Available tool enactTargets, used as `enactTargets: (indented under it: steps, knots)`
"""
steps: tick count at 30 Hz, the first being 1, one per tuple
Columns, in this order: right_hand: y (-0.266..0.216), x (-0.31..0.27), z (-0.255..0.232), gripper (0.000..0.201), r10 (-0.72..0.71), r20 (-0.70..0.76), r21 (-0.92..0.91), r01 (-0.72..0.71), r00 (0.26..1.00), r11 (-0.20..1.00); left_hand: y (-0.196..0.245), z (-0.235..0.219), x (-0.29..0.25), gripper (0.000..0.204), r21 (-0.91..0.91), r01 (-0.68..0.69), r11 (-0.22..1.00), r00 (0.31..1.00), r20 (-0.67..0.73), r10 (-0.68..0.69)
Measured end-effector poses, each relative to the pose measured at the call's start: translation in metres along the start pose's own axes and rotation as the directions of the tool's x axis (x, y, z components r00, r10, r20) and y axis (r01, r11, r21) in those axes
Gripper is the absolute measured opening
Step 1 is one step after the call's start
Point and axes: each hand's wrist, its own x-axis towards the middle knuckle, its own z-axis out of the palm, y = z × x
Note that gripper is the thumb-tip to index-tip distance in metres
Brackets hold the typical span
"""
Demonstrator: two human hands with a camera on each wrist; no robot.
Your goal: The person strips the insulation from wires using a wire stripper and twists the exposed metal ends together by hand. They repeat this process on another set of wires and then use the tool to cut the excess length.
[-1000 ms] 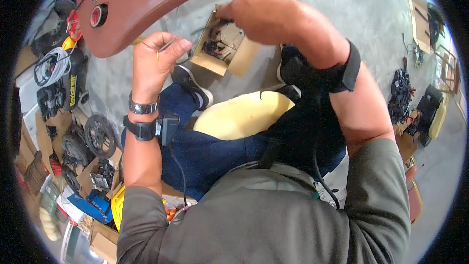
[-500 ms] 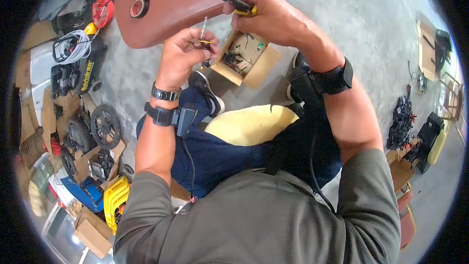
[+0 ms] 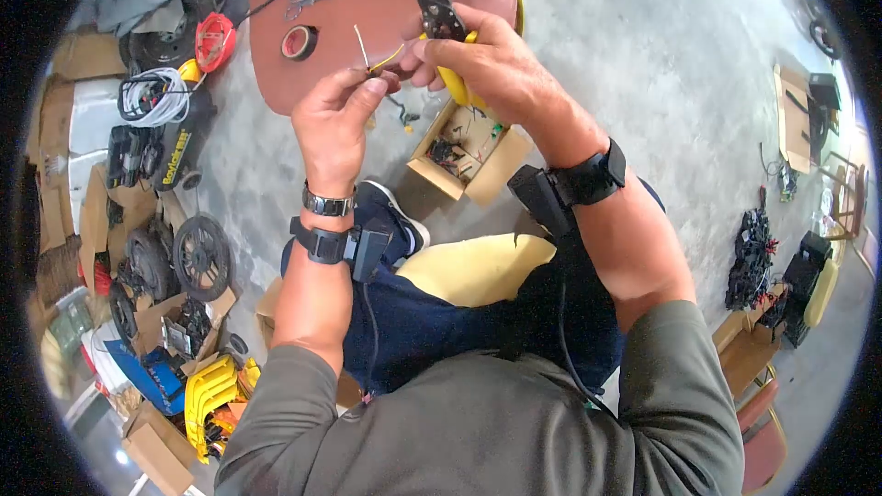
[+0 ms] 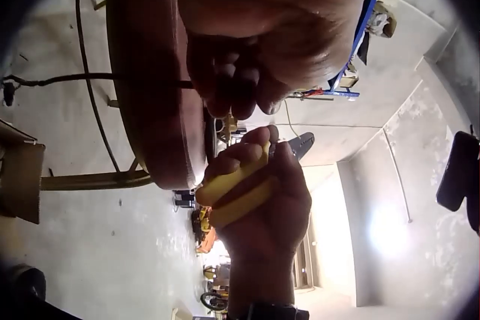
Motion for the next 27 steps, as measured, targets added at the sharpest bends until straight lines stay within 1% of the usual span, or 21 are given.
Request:
enactTargets:
  steps: [1,2,5,6,8,9,11,12,14,15,16,17,18,20,21,22,24,25,27]
  knots:
    - [-0.003,0.001,0.001,0.022,0.093,0.021,-0.011,-0.093,0.995,0.996,-0.004,-0.001,0.001,0.016,-0.014,-0.043,0.999,0.999,-0.009,0.043]
    - [-0.002,0.001,0.002,0.023,0.13,0.03,-0.052,-0.129,0.991,0.99,-0.007,-0.001,0.001,0.016,-0.029,-0.081,0.996,0.997,-0.019,0.08]
    - [-0.002,-0.002,0.0,0.031,0.241,0.054,-0.2,-0.226,0.969,0.953,0.0,-0.001,0.002,0.017,0.052,-0.078,0.996,0.994,-0.075,0.082]
    - [-0.002,-0.002,0.001,0.034,0.227,0.094,-0.189,-0.206,0.969,0.96,0.002,0.0,0.003,0.017,0.011,-0.087,0.996,0.993,-0.079,0.088]
    - [-0.006,-0.001,0.002,0.034,0.264,0.058,-0.375,-0.224,0.963,0.9,0.003,0.0,0.002,0.016,-0.068,-0.098,0.993,0.992,-0.088,0.091]
    - [-0.009,-0.002,0.004,0.032,0.204,0.071,-0.363,-0.165,0.976,0.917,0.002,-0.001,0.002,0.015,-0.079,-0.123,0.989,0.99,-0.078,0.117]
    - [-0.021,0.006,0.006,0.029,0.059,0.106,-0.346,-0.019,0.993,0.938,-0.002,-0.003,0.003,0.015,-0.091,-0.178,0.98,0.978,-0.124,0.166]
    - [-0.021,0.008,0.005,0.027,0.064,0.111,-0.222,-0.038,0.992,0.974,-0.002,-0.003,0.001,0.015,-0.093,-0.195,0.976,0.972,-0.147,0.181]
    - [-0.023,0.009,-0.001,0.022,0.074,0.125,0.033,-0.079,0.989,0.996,0.003,-0.001,0.001,0.016,-0.06,-0.171,0.984,0.972,-0.172,0.158]
    - [-0.016,0.01,-0.004,0.018,0.16,0.133,0.049,-0.167,0.978,0.985,0.004,-0.001,0.002,0.016,-0.059,-0.171,0.984,0.972,-0.175,0.158]
    - [-0.006,0.01,-0.003,0.019,0.257,0.06,-0.006,-0.257,0.964,0.966,0.002,-0.002,0.004,0.016,-0.058,-0.166,0.984,0.972,-0.179,0.153]
    - [0.001,0.009,-0.001,0.021,0.271,0.058,-0.033,-0.269,0.961,0.962,-0.005,-0.002,0.007,0.017,-0.091,-0.193,0.977,0.969,-0.176,0.175]
    - [0.002,0.009,-0.001,0.024,0.283,0.052,-0.062,-0.28,0.958,0.958,-0.003,0.001,0.009,0.017,-0.107,-0.172,0.979,0.972,-0.182,0.151]
    - [-0.004,0.012,-0.002,0.029,0.218,0.061,0.008,-0.219,0.974,0.976,0.003,0.009,0.011,0.017,-0.143,-0.133,0.981,0.975,-0.197,0.103]
    - [-0.007,0.014,-0.003,0.032,0.184,0.067,0.042,-0.187,0.981,0.981,0.002,0.009,0.013,0.017,-0.106,-0.134,0.985,0.979,-0.167,0.115]
    - [-0.008,0.017,-0.006,0.035,0.189,0.055,0.071,-0.192,0.981,0.979,0.003,0.012,0.014,0.018,-0.086,-0.095,0.992,0.982,-0.169,0.08]
    - [-0.006,0.02,-0.013,0.04,0.203,0.043,0.133,-0.207,0.978,0.969,-0.001,0.019,0.017,0.017,-0.161,-0.084,0.983,0.987,-0.15,0.059]
    - [-0.006,0.023,-0.014,0.038,0.196,0.021,0.11,-0.198,0.98,0.974,0.001,0.021,0.02,0.014,-0.193,-0.078,0.978,0.991,-0.118,0.056]
    - [0.002,0.028,-0.012,0.037,0.17,0.024,0.142,-0.171,0.985,0.975,0.003,0.025,0.028,0.009,-0.251,-0.097,0.963,0.993,-0.087,0.077]
